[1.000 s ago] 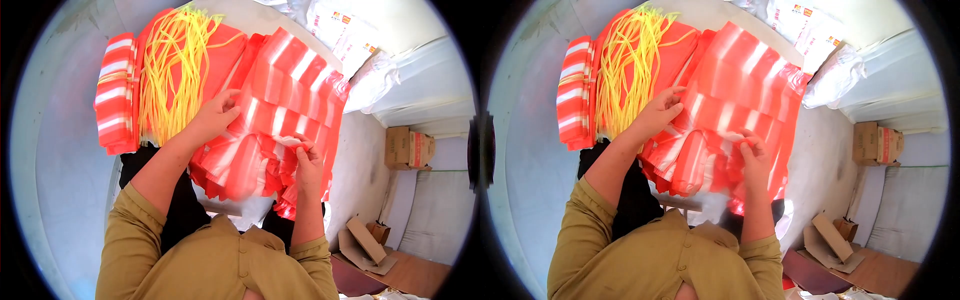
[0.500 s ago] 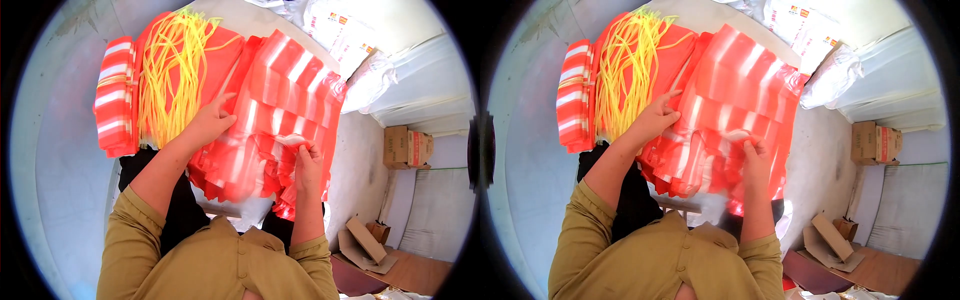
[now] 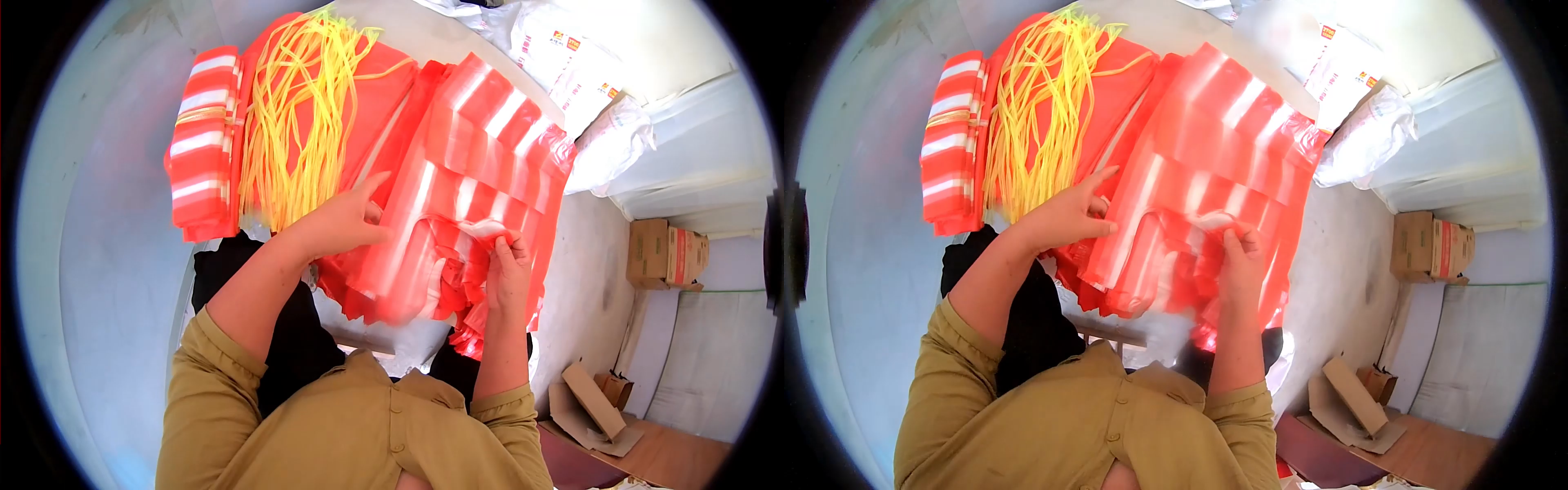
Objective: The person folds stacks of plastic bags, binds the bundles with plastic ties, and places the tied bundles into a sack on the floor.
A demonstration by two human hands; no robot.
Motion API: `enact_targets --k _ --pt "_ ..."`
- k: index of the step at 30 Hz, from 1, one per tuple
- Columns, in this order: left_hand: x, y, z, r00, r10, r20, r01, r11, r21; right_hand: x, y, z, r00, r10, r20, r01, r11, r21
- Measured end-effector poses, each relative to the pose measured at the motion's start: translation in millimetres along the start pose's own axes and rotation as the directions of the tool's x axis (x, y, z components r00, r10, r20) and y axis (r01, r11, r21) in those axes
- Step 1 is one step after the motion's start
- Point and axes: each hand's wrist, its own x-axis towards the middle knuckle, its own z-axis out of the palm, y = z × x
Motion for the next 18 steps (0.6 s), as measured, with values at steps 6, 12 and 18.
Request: enact_targets --k 6,12,18 --pt "-2 8 8 0.997 -0.078 -0.024 0.079 0.995 0.055 2 3 -4 1.0 -0.016 0.001 0.016 1.0 0.006" --pt "-27 12 18 0.995 0.011 -0.096 0.01 0.975 0.221 -8 0 7 0.999 0.006 -0.039 -0.009 0.998 -0.069" --pt "-39 36 14 0.994 0.017 -0.112 -0.011 0.998 0.062 -19 2 7 0.915 -0.299 0.271 0.404 0.665 -0.629"
